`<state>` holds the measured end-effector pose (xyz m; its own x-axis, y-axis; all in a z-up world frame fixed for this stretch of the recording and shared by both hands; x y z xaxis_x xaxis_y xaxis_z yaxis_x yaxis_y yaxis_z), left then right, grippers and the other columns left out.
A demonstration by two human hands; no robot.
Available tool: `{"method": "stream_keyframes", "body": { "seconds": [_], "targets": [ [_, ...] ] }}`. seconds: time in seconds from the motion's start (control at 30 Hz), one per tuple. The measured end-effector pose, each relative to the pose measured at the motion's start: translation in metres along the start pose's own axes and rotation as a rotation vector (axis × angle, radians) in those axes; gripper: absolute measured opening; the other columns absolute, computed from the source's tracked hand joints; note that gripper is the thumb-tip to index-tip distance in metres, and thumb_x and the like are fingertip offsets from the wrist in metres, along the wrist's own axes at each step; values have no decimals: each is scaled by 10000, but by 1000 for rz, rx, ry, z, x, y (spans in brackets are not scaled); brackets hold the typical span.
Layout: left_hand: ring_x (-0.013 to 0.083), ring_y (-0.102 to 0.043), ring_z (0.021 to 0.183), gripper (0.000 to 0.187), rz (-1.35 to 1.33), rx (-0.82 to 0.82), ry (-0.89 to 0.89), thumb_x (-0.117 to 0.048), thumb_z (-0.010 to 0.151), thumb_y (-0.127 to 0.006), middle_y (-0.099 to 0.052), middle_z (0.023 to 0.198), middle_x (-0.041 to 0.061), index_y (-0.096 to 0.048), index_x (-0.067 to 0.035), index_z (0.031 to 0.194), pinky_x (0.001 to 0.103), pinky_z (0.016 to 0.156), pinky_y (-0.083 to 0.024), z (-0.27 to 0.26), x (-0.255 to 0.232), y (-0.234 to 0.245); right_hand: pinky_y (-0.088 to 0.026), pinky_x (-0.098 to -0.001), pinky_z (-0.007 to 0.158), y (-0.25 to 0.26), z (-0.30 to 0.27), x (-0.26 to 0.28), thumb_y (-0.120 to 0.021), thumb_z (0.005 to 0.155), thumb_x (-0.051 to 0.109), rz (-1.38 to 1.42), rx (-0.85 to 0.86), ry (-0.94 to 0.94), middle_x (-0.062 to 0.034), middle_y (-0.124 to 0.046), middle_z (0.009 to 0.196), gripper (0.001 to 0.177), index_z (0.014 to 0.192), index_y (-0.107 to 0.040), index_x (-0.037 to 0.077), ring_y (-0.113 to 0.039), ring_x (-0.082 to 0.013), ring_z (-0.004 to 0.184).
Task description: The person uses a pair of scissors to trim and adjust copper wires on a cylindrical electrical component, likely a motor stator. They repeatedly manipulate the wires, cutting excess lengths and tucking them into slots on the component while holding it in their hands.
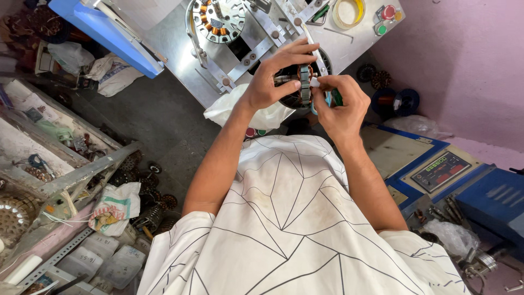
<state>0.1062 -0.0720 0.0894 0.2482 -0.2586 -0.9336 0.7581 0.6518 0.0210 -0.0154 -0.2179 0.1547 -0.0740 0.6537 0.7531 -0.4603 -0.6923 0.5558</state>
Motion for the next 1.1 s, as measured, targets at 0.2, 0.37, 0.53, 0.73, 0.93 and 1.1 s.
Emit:
{"method": "stream_keyframes", "body": {
  "seconds": [0.2,0.37,0.53,0.73,0.93,1.1],
  "targets": [
    [286,-470,1523,419,0,66,16,-148,941,-809,-621,1486,69,-695,-95,1342,455,1300,-388,-2,11,6,-584,-278,737,-3,-3,1,-796,881,-92,-30,-38,12,-106,-704,971,209,1038,-690,-6,-756,-183,844],
    [285,-467,1520,411,-3,55,-2,-151,936,-827,-626,1478,59,-711,-117,1329,445,1279,-434,-1,14,4,-591,-288,705,-5,-1,0,-806,878,-81,-87,3,76,-99,-690,961,211,1024,-683,8,-755,-189,829],
    [288,-462,1519,399,-9,90,-31,-124,960,-805,-613,1486,64,-700,-101,1344,450,1268,-426,1,12,8,-596,-315,697,-6,4,2,-803,860,-65,-158,72,138,-98,-680,963,227,1036,-699,34,-741,-220,808],
    [267,-485,1508,366,21,60,-17,-12,1001,-747,-625,1482,51,-701,-104,1352,417,1263,-452,0,13,7,-591,-337,714,-2,20,4,-806,826,-34,-212,234,152,-100,-664,946,248,1041,-709,41,-715,-247,797],
    [274,-481,1497,385,8,68,-17,-2,974,-770,-626,1467,52,-705,-112,1337,419,1252,-461,1,19,8,-552,-303,692,3,41,-6,-822,780,-4,-179,434,35,-97,-675,871,249,1015,-743,14,-686,-197,743],
    [277,-461,1522,374,-38,62,19,-18,997,-755,-614,1490,49,-702,-126,1351,422,1267,-463,-2,23,9,-493,-244,603,1,66,-37,-865,790,54,14,655,-272,-38,-714,762,177,925,-761,6,-636,-106,657]
  ]
}}
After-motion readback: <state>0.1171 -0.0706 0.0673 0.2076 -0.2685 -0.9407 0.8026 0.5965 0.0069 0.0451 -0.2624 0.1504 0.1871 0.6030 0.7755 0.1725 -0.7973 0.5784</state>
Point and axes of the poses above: each hand's wrist, its own z-axis towards the middle knuckle, its own y-axis out of the back of the hand, x = y × z, the point moved 3 cm from there along z, towards the middle knuckle
